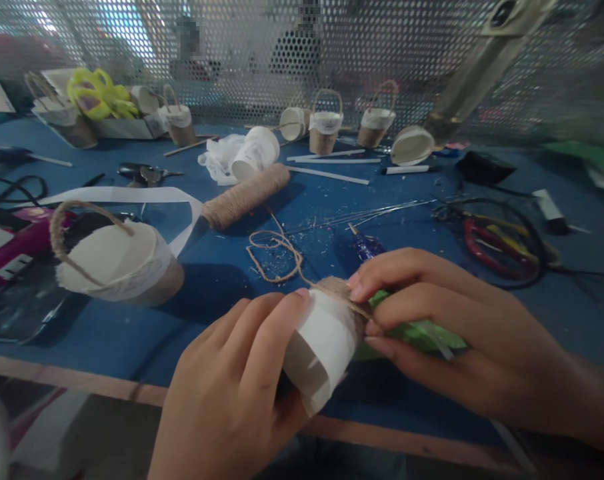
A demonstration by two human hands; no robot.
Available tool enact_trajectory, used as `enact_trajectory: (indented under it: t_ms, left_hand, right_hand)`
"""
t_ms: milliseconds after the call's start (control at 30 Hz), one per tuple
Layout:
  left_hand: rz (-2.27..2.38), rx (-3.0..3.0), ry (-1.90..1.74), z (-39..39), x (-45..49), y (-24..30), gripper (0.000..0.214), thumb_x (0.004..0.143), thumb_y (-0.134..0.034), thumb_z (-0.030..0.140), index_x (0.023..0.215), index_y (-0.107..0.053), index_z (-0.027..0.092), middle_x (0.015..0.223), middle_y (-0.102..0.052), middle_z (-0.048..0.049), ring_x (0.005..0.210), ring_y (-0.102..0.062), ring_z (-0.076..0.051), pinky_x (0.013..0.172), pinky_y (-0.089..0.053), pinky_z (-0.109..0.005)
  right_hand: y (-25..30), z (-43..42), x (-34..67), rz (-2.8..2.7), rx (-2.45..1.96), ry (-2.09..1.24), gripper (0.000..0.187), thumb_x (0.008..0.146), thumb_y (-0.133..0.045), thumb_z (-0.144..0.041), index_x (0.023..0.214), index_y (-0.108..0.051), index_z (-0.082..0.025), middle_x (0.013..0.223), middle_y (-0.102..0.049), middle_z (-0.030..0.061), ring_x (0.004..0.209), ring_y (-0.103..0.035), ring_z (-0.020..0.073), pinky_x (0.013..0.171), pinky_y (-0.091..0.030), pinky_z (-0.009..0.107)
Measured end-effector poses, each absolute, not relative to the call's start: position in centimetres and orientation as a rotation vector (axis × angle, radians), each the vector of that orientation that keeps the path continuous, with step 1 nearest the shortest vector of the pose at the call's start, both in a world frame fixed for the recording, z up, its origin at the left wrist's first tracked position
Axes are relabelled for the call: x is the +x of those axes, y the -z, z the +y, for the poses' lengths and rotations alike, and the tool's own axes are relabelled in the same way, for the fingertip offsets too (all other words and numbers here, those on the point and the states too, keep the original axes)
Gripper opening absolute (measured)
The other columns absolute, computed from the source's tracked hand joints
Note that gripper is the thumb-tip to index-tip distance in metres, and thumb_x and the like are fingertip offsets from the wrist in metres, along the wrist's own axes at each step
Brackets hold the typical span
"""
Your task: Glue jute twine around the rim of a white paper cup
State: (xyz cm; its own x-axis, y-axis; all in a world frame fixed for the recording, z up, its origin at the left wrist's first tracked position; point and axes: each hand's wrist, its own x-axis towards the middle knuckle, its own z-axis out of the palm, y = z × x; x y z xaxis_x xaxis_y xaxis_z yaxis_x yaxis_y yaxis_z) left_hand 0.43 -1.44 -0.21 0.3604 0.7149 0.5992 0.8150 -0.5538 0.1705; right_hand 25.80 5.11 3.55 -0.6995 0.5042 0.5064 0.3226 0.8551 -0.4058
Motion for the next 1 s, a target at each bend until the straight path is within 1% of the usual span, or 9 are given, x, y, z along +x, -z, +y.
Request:
enact_trajectory:
  t_ms: [167, 367, 533, 667, 767, 1000]
  left_hand:
    - [-1.382, -2.455, 0.949, -1.51, 0.34, 0.23, 0.045, 0.101, -0.065, 0.035, 0.141, -0.054, 0.016, 0.124, -0.08, -0.0132, 0.103, -0.078, -0.029, 0.084, -0.062, -0.039]
    - [-1.383, -2.453, 0.95, -1.26, 0.33, 0.29, 0.045, 0.103, -0.064, 0.039, 0.141, -0.055, 0.018, 0.124, -0.08, -0.0125, 0.101, -0.078, -0.028, 0.079, -0.063, -0.037]
    - [-1.358, -2.447, 0.96, -1.19, 0.36, 0.24, 0.042, 0.102, -0.065, 0.035, 0.138, -0.056, 0.015, 0.123, -0.08, -0.0135, 0.101, -0.078, -0.028, 0.083, -0.063, -0.038]
    - [-1.362, -2.451, 0.946, -1.19, 0.34, 0.23, 0.043, 0.101, -0.064, 0.035, 0.139, -0.056, 0.016, 0.124, -0.08, -0.0133, 0.101, -0.079, -0.028, 0.084, -0.064, -0.038]
    - [-1.365, -2.443, 0.945, -1.2, 0.33, 0.19, 0.042, 0.1, -0.063, 0.031, 0.139, -0.055, 0.017, 0.122, -0.081, -0.0122, 0.101, -0.079, -0.028, 0.081, -0.064, -0.038]
    - [-1.369, -2.45, 0.954, -1.19, 0.41, 0.15, 0.045, 0.094, -0.06, 0.021, 0.139, -0.054, 0.017, 0.119, -0.08, -0.0101, 0.1, -0.079, -0.027, 0.08, -0.064, -0.038]
  right_hand:
    - [-3.59, 5.14, 25.79, -2.397, -0.591, -0.402, 0.014, 0.101, -0.066, -0.011, 0.103, -0.064, -0.025, 0.115, -0.07, 0.0063, 0.111, -0.074, 0.0188, 0.098, -0.065, 0.03]
    - [-3.32, 5.1, 25.93, -2.369, -0.602, -0.433, 0.016, 0.099, -0.069, -0.01, 0.103, -0.066, -0.025, 0.116, -0.071, 0.0054, 0.112, -0.074, 0.0202, 0.098, -0.064, 0.03]
    - [-3.2, 5.17, 25.91, -2.368, -0.597, -0.452, 0.015, 0.099, -0.068, -0.01, 0.103, -0.066, -0.025, 0.117, -0.07, 0.0056, 0.114, -0.074, 0.0192, 0.099, -0.063, 0.029]
    - [-3.36, 5.26, 25.83, -2.381, -0.584, -0.436, 0.015, 0.1, -0.068, -0.009, 0.102, -0.065, -0.024, 0.116, -0.07, 0.0062, 0.113, -0.073, 0.019, 0.099, -0.063, 0.029]
    - [-3.3, 5.16, 25.95, -2.385, -0.6, -0.447, 0.015, 0.101, -0.067, -0.01, 0.103, -0.064, -0.025, 0.118, -0.07, 0.0065, 0.114, -0.073, 0.0199, 0.099, -0.063, 0.031]
    - [-3.31, 5.05, 26.05, -2.383, -0.587, -0.437, 0.014, 0.101, -0.067, -0.012, 0.103, -0.065, -0.025, 0.117, -0.071, 0.0072, 0.113, -0.074, 0.0209, 0.097, -0.064, 0.033]
